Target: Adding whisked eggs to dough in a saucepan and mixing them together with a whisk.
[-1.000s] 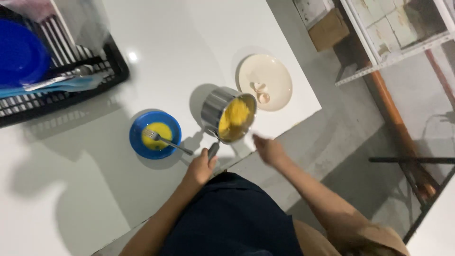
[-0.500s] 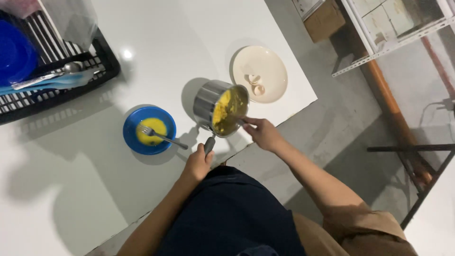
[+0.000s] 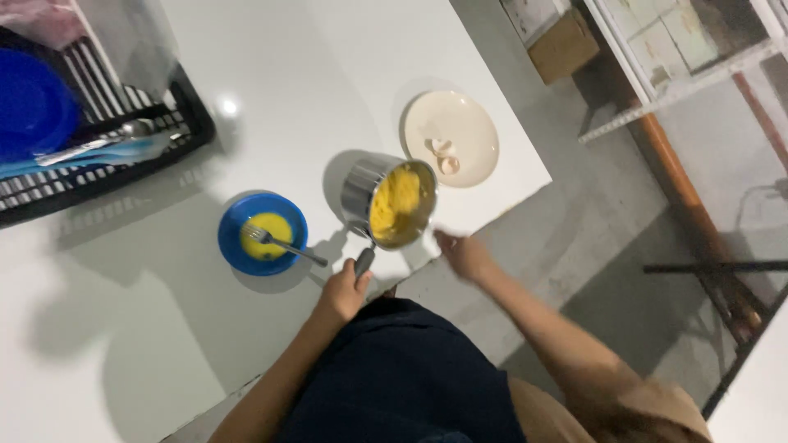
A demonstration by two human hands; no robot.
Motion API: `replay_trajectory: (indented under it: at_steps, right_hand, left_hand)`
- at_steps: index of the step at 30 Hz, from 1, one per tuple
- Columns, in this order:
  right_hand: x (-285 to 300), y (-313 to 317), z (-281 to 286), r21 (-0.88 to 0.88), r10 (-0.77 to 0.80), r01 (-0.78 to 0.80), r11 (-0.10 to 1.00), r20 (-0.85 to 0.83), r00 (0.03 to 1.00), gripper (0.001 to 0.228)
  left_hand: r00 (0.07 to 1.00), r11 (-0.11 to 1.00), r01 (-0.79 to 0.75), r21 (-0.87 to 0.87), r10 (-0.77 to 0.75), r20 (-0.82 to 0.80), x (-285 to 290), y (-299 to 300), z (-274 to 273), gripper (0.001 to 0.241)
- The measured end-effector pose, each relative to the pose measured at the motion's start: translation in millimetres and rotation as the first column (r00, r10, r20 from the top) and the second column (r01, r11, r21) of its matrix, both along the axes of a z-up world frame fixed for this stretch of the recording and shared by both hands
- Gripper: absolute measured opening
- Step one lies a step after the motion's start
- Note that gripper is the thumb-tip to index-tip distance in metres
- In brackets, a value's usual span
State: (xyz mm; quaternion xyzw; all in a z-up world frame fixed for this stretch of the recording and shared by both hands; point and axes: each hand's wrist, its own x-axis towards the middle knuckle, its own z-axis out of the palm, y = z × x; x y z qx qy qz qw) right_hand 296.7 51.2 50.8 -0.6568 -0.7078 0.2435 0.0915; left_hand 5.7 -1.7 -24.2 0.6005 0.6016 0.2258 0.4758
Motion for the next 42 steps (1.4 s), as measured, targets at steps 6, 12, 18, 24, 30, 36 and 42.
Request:
replay_trajectory:
  at_steps: [6,12,18,24,30,36,42]
  right_hand:
    - [-45,6,92,-0.085,0.041,-0.048,0.995,-0.086,0.995,0.040]
    - [-14,-2,21,-0.093,0.007,-0.006,0.996,0.007,1.000,0.039]
    - [-25,21,84,-0.257,-0.206,0.176,0.950,-0.098,0.974,0.042]
    - [-22,-12,38,-0.186,0.018,-0.021,0.982,-0.021,1.000,0.035]
    - [21,6,7,-0.129,-0.011,0.006,0.992,-0.039,0.999,0.037]
    - [-30,7,99,-0.256,-0.023,0.008,0.967,-0.056,0.998,0.039]
    - [6,-23,41,-0.040,-0.072,0.075,0.996,0.073,0.995,0.038]
  left_hand:
    - [0.999,0.999,0.044,0.001,-0.044,0.023,2,2,16,0.040]
    - [0.999,0.999,0.030,0.018,-0.029,-0.042,-8,9,7,0.041]
    - [0.998,0.998,0.062,-0.023,-0.062,0.005,0,-1,13,0.040]
    - [0.999,0.999,0.040,-0.022,-0.040,0.011,4,2,14,0.040]
    - [0.998,0.998,0.048,-0.035,-0.046,0.042,1,0,32,0.037]
    - [0.995,0.997,0.048,0.067,-0.053,0.079,15,-10,10,0.035]
    - [0.999,0.998,-0.001,0.063,-0.002,0.051,18,-6,-2,0.037]
